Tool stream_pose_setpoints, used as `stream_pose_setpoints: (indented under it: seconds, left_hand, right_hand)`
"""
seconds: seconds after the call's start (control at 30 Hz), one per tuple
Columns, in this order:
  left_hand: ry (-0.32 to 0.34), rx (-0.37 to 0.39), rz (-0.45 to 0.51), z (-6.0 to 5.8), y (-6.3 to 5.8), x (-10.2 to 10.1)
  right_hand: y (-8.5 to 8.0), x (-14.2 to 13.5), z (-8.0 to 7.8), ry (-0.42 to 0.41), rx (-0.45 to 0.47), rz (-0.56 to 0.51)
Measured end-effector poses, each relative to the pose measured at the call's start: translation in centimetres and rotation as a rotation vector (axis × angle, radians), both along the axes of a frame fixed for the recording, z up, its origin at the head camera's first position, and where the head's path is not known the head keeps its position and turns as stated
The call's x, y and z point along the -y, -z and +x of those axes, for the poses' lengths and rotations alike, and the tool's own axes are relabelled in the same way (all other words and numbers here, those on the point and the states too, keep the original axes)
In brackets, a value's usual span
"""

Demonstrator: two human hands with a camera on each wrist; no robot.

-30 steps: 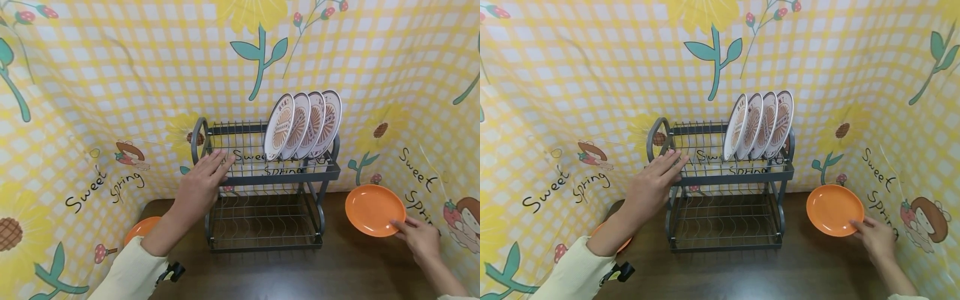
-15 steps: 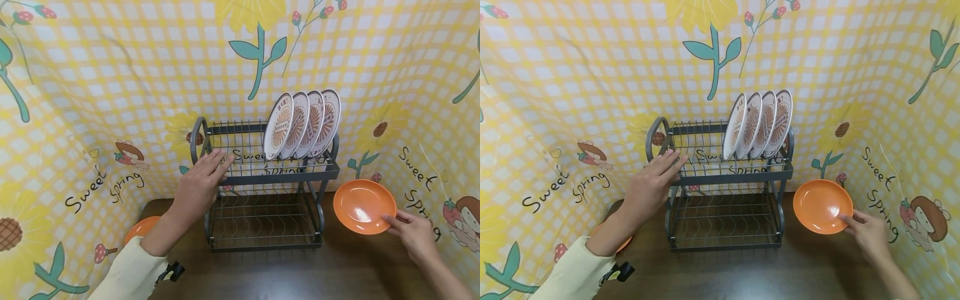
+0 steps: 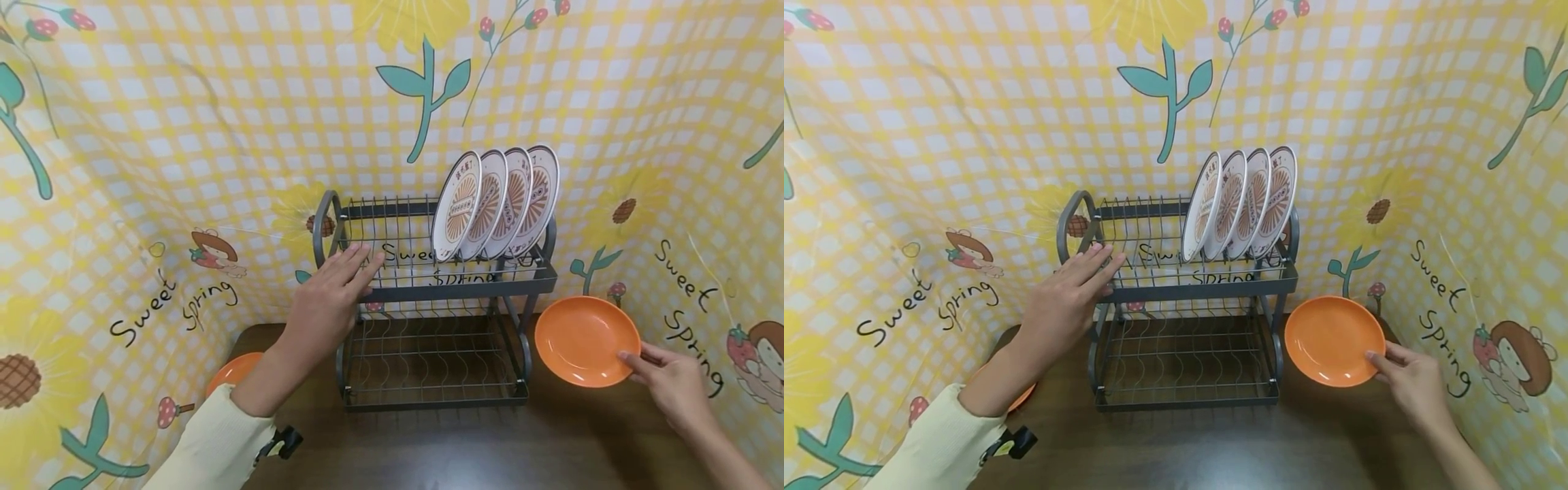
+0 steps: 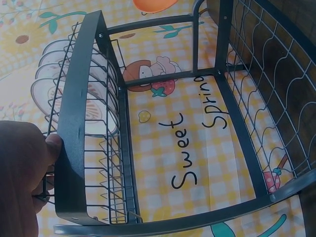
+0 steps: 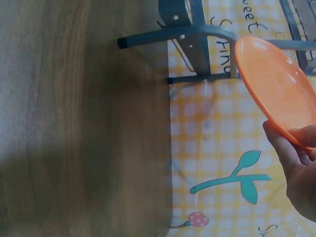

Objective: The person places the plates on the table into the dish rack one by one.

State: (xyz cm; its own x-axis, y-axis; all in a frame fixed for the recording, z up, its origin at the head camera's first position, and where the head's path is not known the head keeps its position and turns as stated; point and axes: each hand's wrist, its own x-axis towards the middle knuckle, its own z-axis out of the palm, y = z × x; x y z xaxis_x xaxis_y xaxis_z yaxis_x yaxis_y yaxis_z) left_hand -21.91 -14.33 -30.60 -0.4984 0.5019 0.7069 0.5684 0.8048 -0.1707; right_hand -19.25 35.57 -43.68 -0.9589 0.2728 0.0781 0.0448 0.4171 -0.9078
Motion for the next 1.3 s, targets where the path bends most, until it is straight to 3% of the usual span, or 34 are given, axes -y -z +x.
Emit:
stream_pose_setpoints:
  seconds: [0.27,0.5,0.83,1.03,1.3]
  left_hand:
    - [0.007,-0.007,0.006,-0.1,0.0,0.0]
    - [0.010,-0.031,0.003,-0.2,0.1,0.0]
    - [0.005,-0.037,-0.007,-0.4,0.2,0.0]
    - [-0.004,-0.025,-0.015,-0.3,0.1,0.0]
    - [-0.003,-0.023,-0.010,-0.2,0.1,0.0]
  right_hand:
    - [-0.9,1.3,0.5,-0.057,-0.081,0.081]
    - [-1.6,2.6,0.8,-0.100,-0.056,0.054]
    - [-2.7,4.5,1.7,-0.131,-0.149,0.196]
    - [-3.3,5.8,2.0,-0.185,-0.184,0.123]
    - [-4.5,7.9,2.5,-0.176,-0.266,0.178]
